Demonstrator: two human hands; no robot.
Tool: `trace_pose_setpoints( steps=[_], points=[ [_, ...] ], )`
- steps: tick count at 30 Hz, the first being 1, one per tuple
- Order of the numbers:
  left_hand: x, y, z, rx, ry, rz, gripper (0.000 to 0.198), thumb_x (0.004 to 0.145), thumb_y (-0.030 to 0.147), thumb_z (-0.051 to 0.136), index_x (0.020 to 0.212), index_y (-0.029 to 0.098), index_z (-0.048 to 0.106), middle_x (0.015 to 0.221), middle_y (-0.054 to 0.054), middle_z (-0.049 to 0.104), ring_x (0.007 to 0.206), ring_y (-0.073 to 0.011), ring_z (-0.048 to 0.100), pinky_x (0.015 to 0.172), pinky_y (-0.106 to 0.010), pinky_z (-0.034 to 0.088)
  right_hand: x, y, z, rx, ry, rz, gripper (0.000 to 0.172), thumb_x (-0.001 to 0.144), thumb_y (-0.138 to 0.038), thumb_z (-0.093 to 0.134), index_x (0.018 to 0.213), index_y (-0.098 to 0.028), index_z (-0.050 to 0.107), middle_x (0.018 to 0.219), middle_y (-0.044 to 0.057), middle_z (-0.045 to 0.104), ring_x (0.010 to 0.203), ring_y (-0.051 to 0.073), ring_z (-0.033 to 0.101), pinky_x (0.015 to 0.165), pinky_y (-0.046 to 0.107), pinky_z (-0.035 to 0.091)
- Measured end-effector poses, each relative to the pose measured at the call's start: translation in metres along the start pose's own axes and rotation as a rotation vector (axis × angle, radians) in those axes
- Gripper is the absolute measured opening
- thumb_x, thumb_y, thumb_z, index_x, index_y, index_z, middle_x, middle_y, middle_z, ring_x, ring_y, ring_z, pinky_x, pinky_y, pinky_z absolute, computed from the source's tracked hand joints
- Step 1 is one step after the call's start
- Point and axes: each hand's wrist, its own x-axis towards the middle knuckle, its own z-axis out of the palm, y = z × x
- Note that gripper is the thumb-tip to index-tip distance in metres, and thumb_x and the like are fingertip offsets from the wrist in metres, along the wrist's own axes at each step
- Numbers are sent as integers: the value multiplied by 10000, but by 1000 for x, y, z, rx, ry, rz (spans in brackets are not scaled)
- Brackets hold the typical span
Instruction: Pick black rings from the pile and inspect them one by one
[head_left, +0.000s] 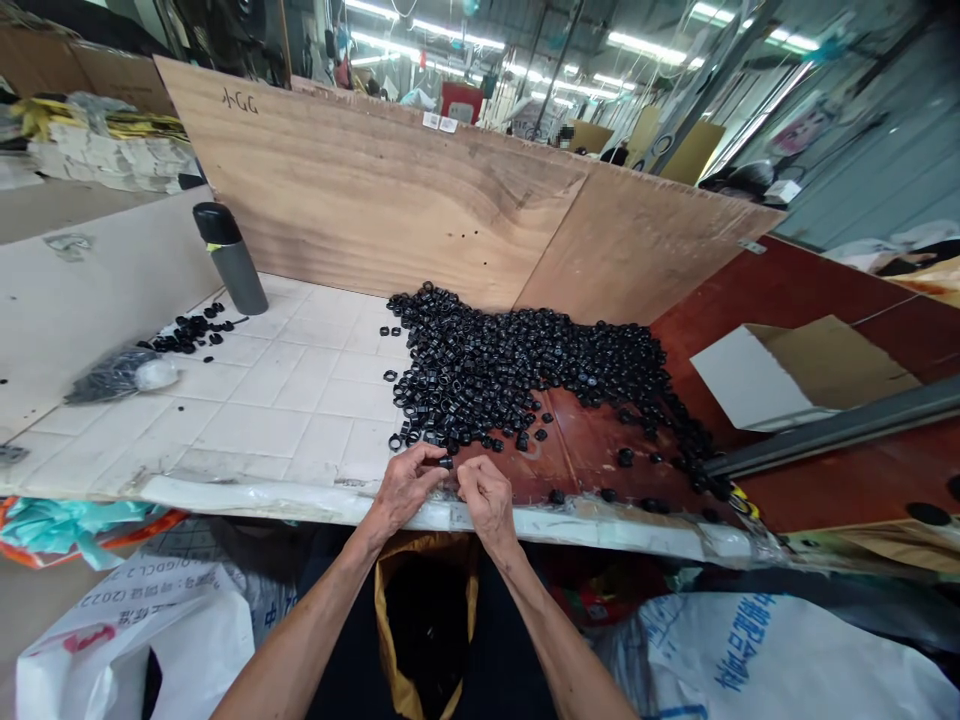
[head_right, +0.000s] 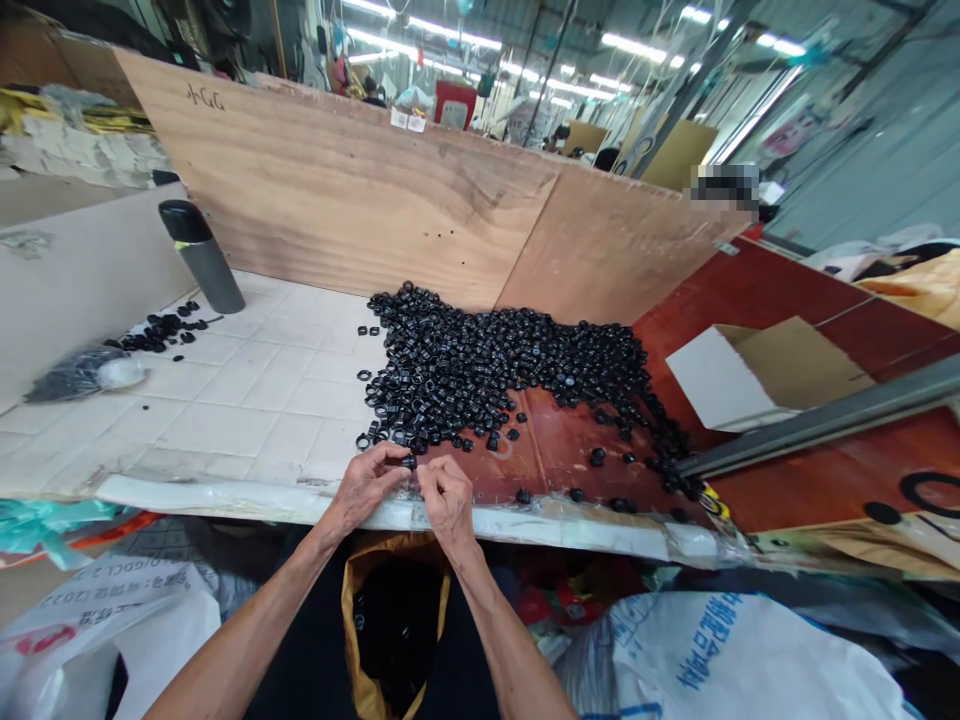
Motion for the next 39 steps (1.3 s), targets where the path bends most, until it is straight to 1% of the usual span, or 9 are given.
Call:
trace_pose_setpoints(
  steps=[7, 12, 17, 21, 25, 29, 33, 36, 39],
  points=[
    [1, 3, -1, 1, -3, 6, 219, 827, 277, 719, 1020, 171, 716, 1033, -57, 700, 870, -173, 703, 793, -294, 594, 1, 9, 1, 74, -67, 33, 347, 946, -337, 600, 627, -201, 593, 661, 2, 563, 616, 148, 542, 630, 271, 460],
    [-1, 7, -4, -32, -105, -59, 248, 843, 279, 707, 1064, 168, 725, 978, -57, 715, 834, -177, 704, 784, -292, 578, -2, 16, 3, 140, -63, 124, 214, 897, -367, 641, 1002, -190, 695, 819, 29, 690, 629, 150, 614, 624, 254, 503],
    [-13, 20, -1, 34, -124, 29, 237, 835, 264, 710, 1054, 181, 743, 1032, -71, 731, 986, -213, 683, 921, -339, 543, -6, 4, 2, 41, -45, 228, 377, 959, -472, 536, 712, -199, 618, 492, -38, 540, 460, 126, 515, 500, 222, 422],
    [-29, 29, 5, -107, -70, -76, 255, 838, 318, 730, 1051, 178, 733, 1019, -61, 746, 922, -199, 693, 890, -339, 554, -15, -15, -2, 62, -46, 175, 282, 970, -428, 527, 965, -186, 672, 625, -27, 610, 522, 133, 567, 549, 227, 458],
    [-41, 35, 3, -210, -8, -194, 316, 763, 364, 802, 988, 152, 738, 956, -55, 756, 852, -193, 694, 837, -327, 568, -23, -27, -5, 15, -47, 95, 244, 945, -355, 563, 816, -184, 681, 670, -2, 623, 574, 141, 579, 602, 244, 474],
    [-52, 37, -1, -269, -10, -223, 335, 779, 376, 797, 1035, 164, 751, 972, -49, 756, 840, -183, 696, 849, -331, 571, -27, -34, -6, 28, -79, -48, 178, 931, -302, 577, 980, -194, 710, 870, 51, 685, 749, 180, 634, 702, 271, 507],
    [-62, 37, -1, -248, 47, -177, 327, 765, 390, 814, 1013, 181, 774, 1006, -48, 743, 928, -200, 698, 889, -327, 570, -33, -38, -4, -25, -77, 1, 214, 950, -318, 575, 822, -194, 693, 680, 8, 612, 604, 156, 570, 621, 258, 472],
    [-68, 39, -3, -294, 49, -217, 353, 771, 415, 810, 1038, 188, 768, 1017, -52, 748, 936, -205, 706, 907, -337, 574, -39, -40, -3, -8, -117, -14, 184, 947, -306, 566, 969, -191, 709, 768, 26, 655, 666, 167, 610, 664, 266, 491],
    [-73, 42, -5, -318, 22, -266, 398, 750, 435, 824, 1050, 181, 767, 1014, -63, 751, 881, -207, 715, 867, -347, 593, -43, -42, -4, -9, -134, 14, 203, 949, -304, 548, 861, -196, 696, 704, 15, 632, 625, 164, 598, 615, 258, 480]
  ],
)
